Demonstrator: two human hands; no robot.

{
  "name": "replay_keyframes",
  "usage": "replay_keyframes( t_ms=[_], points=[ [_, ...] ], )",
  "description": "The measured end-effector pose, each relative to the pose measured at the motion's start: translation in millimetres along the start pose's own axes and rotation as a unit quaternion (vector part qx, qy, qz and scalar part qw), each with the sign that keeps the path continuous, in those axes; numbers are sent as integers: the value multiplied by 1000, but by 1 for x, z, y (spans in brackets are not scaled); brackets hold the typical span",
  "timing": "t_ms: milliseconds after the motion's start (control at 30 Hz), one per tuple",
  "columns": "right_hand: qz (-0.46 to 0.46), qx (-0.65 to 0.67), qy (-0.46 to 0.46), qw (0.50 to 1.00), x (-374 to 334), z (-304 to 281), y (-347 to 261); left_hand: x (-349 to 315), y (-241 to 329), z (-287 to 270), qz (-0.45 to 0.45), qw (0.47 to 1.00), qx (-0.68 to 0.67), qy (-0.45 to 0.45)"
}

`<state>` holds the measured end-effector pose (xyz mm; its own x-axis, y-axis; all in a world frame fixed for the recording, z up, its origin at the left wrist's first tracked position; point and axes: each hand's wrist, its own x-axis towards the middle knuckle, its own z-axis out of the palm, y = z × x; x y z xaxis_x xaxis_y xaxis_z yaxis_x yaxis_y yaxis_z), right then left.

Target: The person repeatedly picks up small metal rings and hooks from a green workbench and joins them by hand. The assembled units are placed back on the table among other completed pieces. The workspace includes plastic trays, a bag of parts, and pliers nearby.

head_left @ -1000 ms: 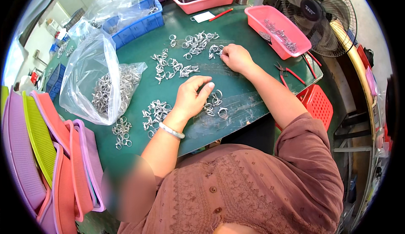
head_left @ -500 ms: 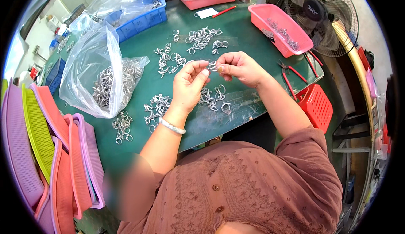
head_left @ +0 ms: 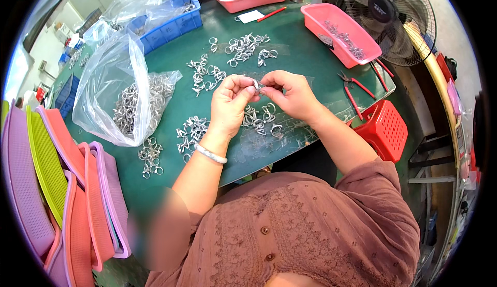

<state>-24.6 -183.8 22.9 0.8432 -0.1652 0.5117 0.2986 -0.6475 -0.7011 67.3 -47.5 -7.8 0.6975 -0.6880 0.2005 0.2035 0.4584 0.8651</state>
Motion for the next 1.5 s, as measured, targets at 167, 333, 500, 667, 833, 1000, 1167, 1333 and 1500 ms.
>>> replay_keyframes(
  t_ms=[167, 333, 500, 667, 833, 1000, 1167, 1333, 1500],
  points=[
    [42, 113, 5, 993, -3, 2, 0, -1, 0, 3, 21, 1000, -1, -13],
    [44, 120, 4, 992, -3, 2, 2, -2, -2, 5, 66, 997, 26, -14],
    [47, 135, -19, 990, -2, 2, 11, -4, -5, 6, 103, 993, 58, 4],
    [123, 13, -11, 992, 23, -16, 61, 0, -2, 4, 15, 996, 38, 85],
    [115, -259, 24, 959, 47, -23, 116, 2, -1, -9, -122, 986, -74, 82],
    [169, -245, -8, 955, 58, -21, 124, 2, 0, -12, -143, 980, -136, 30],
    [205, -150, 84, 963, 50, -27, 111, 1, 1, -11, -156, 982, -90, 49],
    [143, -183, -18, 973, 42, -36, 111, 0, 2, -8, -150, 986, -45, 59],
    [35, -341, -40, 939, 51, -40, 93, 0, 4, -5, -140, 988, 2, 70]
  ],
)
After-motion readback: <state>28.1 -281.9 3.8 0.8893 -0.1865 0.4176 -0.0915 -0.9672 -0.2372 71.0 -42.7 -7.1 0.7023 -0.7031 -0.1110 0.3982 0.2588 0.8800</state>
